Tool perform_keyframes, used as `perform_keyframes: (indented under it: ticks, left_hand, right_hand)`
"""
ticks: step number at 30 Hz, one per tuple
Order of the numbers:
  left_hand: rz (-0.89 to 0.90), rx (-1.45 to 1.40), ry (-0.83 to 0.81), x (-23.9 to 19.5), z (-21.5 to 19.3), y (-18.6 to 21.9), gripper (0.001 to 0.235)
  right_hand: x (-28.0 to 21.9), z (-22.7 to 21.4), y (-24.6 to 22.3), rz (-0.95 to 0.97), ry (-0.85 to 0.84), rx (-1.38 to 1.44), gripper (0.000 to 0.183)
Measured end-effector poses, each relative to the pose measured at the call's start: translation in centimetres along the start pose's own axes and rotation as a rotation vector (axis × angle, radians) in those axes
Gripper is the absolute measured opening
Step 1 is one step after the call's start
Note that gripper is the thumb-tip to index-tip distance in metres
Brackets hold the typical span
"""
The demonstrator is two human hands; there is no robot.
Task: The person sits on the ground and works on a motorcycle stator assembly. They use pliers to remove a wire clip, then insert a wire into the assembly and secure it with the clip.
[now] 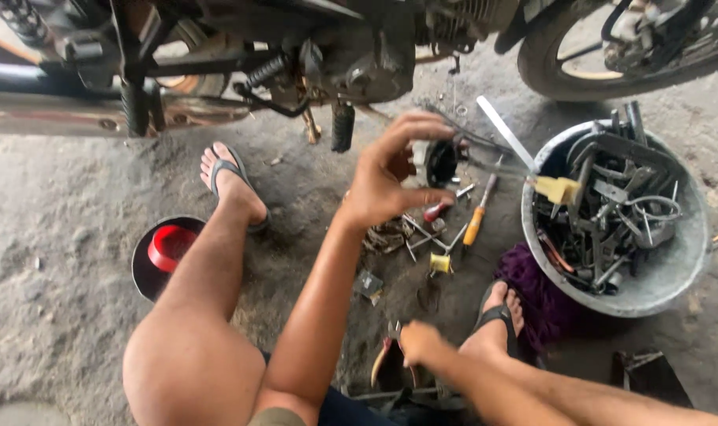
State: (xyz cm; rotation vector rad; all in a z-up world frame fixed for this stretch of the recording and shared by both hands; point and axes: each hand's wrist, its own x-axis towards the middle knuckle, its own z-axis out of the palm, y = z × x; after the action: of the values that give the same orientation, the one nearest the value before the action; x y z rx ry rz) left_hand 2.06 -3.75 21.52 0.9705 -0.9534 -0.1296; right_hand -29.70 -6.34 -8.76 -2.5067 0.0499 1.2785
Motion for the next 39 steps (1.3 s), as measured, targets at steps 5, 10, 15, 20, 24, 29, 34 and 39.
perform_keyframes:
  ticks: [5, 10, 15, 20, 24, 29, 34, 39]
  left_hand:
    - [-0.039, -0.049, 0.016, -0.4, 0.6, 1.4, 0.070]
    - [-0.173, -0.191, 0.002, -0.4, 1.1, 1.9, 0.070]
    - [-0.151, -0.205, 0.057, -0.5, 1.5, 1.3, 0.069]
    - [-0.155, -0.210, 0.093, -0.6, 1.7, 1.2, 0.071]
    - [-0.165, -0.199, 0.132, -0.5, 2.3, 1.4, 0.072]
    - [-0.203, -0.164, 0.113, -0.5, 3.4, 1.7, 0.069]
    - [-0.235, -0.057, 0.070, -0.6, 4.7, 2.2, 0.062]
    - [-0.266, -0.117, -0.058, -0.9, 5.4, 2.8, 0.057]
  right_hand:
    - [1.9, 4.7, 2.4, 0.107, 0.079, 0.238, 0.020]
    - [3.1, 0.8, 3.3, 0.031, -0.052, 0.256, 0.031]
    - [-1.5, -8.7, 4.4, -0.555, 0.240, -0.026, 0.034]
    - [-17.5, -25.2, 4.6, -0.272, 0.099, 0.521, 0.038]
    - [-26.7, -31.8, 3.7, -0.033, 0.343, 0.710, 0.036]
    - [-29.2, -32.1, 3.6, -0.066, 0.802, 0.586, 0.040]
    - [-30.6, -33.0, 3.0, -0.160, 0.995, 0.411, 0.028]
    - [-30.0, -31.8, 4.3, 0.031, 0.705, 0.619, 0.044]
